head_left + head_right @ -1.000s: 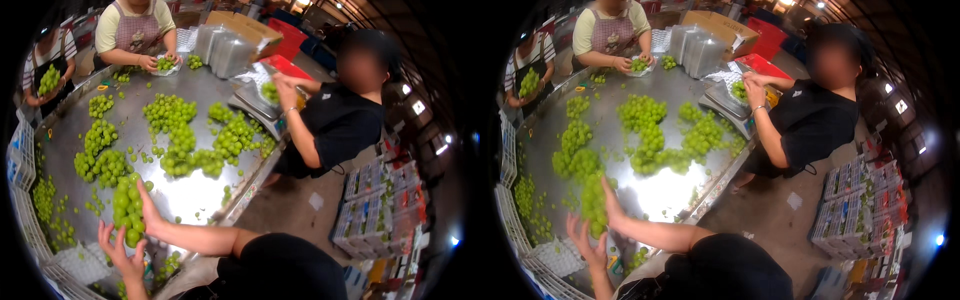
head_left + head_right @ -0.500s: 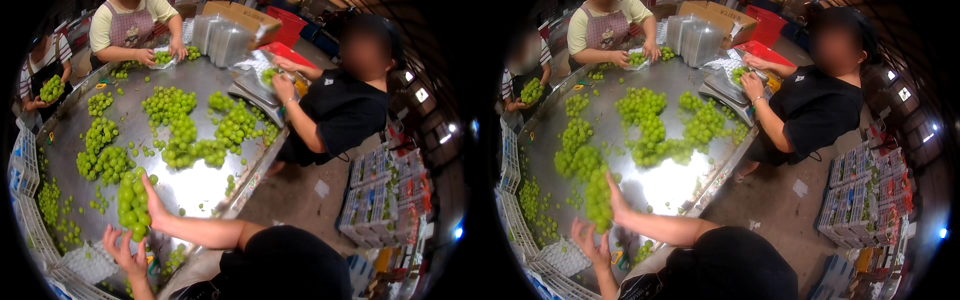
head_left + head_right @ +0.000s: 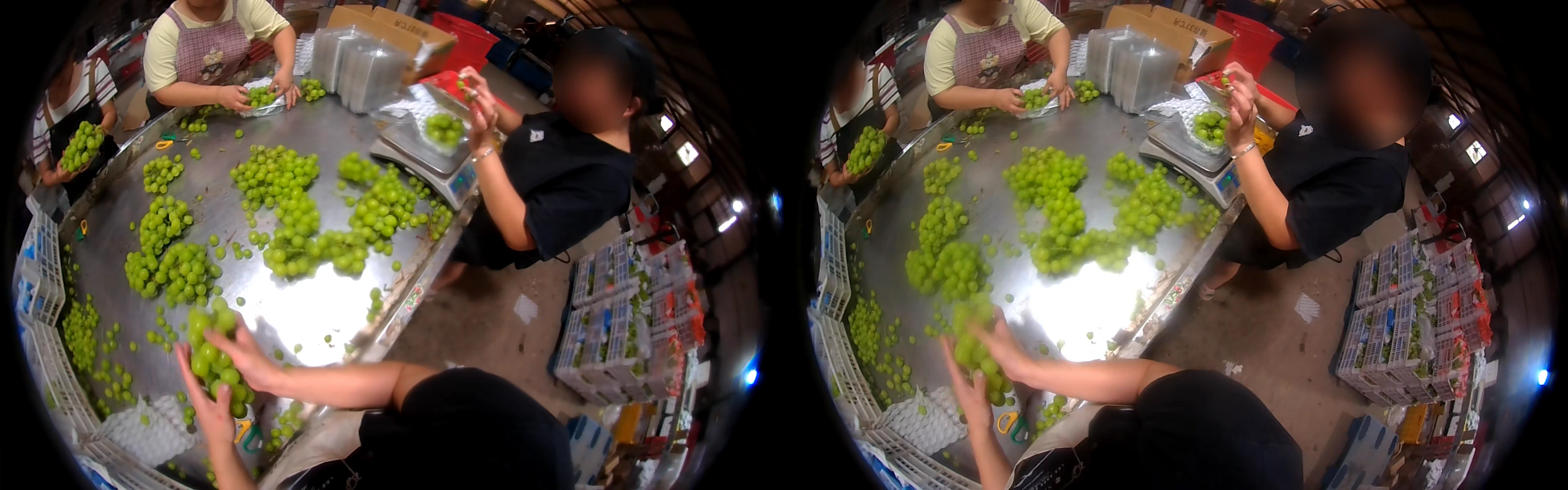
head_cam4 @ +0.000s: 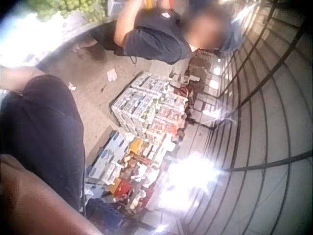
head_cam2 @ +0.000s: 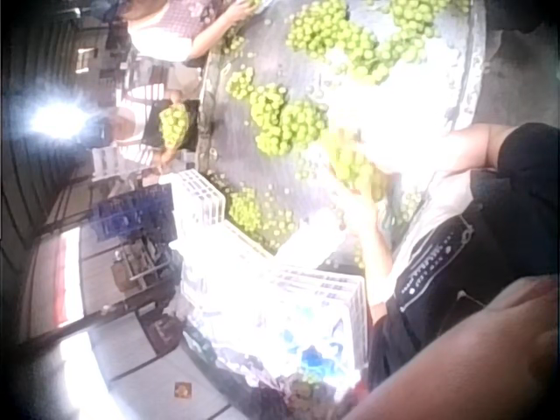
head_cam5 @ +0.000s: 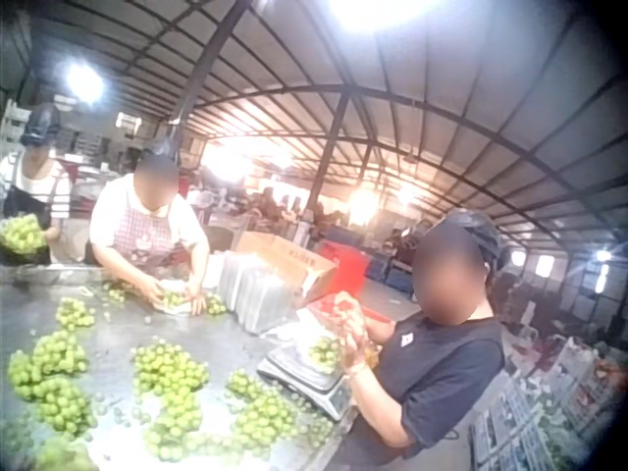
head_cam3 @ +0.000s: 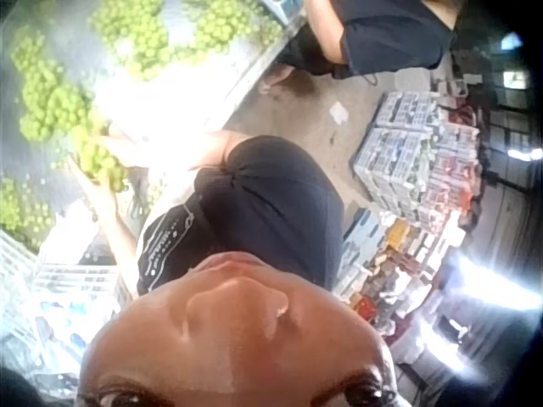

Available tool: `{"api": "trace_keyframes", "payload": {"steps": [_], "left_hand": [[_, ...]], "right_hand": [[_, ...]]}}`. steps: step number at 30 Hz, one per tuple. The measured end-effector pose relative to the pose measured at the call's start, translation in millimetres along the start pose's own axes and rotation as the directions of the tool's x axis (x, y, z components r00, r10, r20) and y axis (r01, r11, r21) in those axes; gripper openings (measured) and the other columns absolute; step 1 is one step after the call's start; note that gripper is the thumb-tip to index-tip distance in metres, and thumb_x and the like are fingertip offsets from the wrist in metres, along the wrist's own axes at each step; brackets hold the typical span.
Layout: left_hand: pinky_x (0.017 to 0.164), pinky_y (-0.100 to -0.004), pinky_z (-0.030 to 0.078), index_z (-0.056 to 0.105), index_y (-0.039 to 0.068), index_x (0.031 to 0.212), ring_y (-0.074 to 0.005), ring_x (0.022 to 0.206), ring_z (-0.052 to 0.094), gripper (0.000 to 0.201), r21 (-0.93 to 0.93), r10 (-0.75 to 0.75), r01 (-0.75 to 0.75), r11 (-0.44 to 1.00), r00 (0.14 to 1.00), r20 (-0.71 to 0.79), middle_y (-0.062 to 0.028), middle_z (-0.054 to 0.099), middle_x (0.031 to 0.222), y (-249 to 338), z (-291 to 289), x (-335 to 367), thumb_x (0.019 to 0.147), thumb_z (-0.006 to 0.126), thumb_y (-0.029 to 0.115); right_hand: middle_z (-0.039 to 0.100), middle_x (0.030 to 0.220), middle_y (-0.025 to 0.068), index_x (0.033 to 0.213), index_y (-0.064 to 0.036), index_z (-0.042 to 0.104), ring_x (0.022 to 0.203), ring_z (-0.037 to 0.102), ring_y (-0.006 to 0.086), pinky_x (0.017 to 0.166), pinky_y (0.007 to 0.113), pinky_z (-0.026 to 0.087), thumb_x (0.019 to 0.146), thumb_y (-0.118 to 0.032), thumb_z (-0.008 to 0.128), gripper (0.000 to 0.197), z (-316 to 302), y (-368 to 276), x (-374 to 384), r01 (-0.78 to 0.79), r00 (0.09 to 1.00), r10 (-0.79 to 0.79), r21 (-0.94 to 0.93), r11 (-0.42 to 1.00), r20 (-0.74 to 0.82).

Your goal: The person sorts bunches of grapes at a table, using scissors to trim the stems and placing selected bunches into a plastic crate lined with protective materials.

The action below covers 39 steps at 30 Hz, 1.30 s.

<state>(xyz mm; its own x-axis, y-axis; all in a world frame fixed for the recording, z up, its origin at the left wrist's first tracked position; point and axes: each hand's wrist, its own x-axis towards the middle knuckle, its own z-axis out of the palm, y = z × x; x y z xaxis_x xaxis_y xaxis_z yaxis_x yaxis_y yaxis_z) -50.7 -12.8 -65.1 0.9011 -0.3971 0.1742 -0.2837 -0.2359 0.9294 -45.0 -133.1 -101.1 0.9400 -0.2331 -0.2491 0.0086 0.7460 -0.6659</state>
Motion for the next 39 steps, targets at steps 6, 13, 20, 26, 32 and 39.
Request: {"api": "trace_keyframes", "payload": {"steps": [6, 13, 20, 26, 32, 39], "left_hand": [[0.109, -0.0376, 0.018, 0.018, 0.002, 0.142, -0.0286, 0.134, 0.023, 0.079, -0.039, -0.013, 0.012, 0.999, 1.0, -0.011, -0.0169, 0.022, 0.146, 2, 2, -4, 0.083, 0.056, 0.038], [0.108, -0.0368, 0.02, 0.021, 0.0, 0.141, -0.028, 0.132, 0.026, 0.069, -0.078, -0.055, 0.051, 0.996, 0.997, -0.051, -0.0159, 0.025, 0.145, 5, 3, -9, 0.086, 0.054, 0.027], [0.095, -0.0388, 0.042, 0.03, 0.006, 0.137, -0.0256, 0.117, 0.047, 0.051, -0.819, -0.502, 0.334, 0.467, 0.862, 0.066, -0.0129, 0.042, 0.133, -6, -13, -12, 0.09, 0.048, 0.016], [0.094, -0.0428, 0.044, 0.038, 0.006, 0.128, -0.0279, 0.113, 0.051, 0.042, -0.942, -0.312, 0.318, 0.105, 0.91, 0.273, -0.0131, 0.048, 0.125, -6, -14, -6, 0.093, 0.046, 0.027], [0.097, -0.0427, 0.041, 0.036, 0.007, 0.132, -0.0275, 0.116, 0.049, 0.047, -0.937, -0.392, 0.348, 0.036, 0.867, 0.307, -0.0125, 0.046, 0.128, 12, -13, -8, 0.094, 0.043, 0.035], [0.1, -0.0407, 0.039, 0.029, 0.008, 0.137, -0.0267, 0.12, 0.045, 0.046, -0.963, -0.394, 0.27, 0.007, 0.886, 0.246, -0.0129, 0.041, 0.134, 16, -10, -4, 0.095, 0.042, 0.024]], "right_hand": [[0.039, 0.125, 0.0152, 0.134, -0.0016, 0.018, 0.118, 0.038, 0.0247, 0.101, 0.036, 0.033, 0.081, -0.024, 0.068, 0.076, 13, -13, -9, 0.089, 0.993, -0.084, -0.059, 0.994, 0.084], [0.035, 0.128, 0.0171, 0.137, -0.0015, 0.013, 0.121, 0.035, 0.026, 0.102, 0.038, 0.032, 0.081, -0.024, 0.066, 0.08, 14, -9, -13, 0.087, 0.991, -0.074, -0.119, 0.989, 0.109], [0.021, 0.145, 0.0153, 0.144, -0.0037, 0.002, 0.132, 0.023, 0.0239, 0.109, 0.036, 0.019, 0.092, -0.033, 0.048, 0.075, 0, -44, -17, -0.039, 0.949, 0.176, -0.46, 0.887, 0.261], [0.041, 0.131, 0.0103, 0.138, -0.0012, 0.029, 0.116, 0.043, 0.0191, 0.097, 0.035, 0.037, 0.085, -0.006, 0.055, 0.059, 0, -65, -12, 0.323, 0.87, -0.071, -0.455, 0.83, 0.488], [0.042, 0.129, 0.0108, 0.134, 0.0019, 0.031, 0.12, 0.04, 0.0201, 0.101, 0.032, 0.031, 0.091, -0.013, 0.047, 0.048, 10, -44, -24, 0.099, 0.895, 0.005, -0.211, 0.972, 0.445], [0.041, 0.132, 0.014, 0.135, 0.0004, 0.028, 0.119, 0.043, 0.0229, 0.1, 0.035, 0.036, 0.094, -0.022, 0.043, 0.049, 20, -50, -28, 0.011, 0.914, 0.063, -0.18, 0.984, 0.4]]}}
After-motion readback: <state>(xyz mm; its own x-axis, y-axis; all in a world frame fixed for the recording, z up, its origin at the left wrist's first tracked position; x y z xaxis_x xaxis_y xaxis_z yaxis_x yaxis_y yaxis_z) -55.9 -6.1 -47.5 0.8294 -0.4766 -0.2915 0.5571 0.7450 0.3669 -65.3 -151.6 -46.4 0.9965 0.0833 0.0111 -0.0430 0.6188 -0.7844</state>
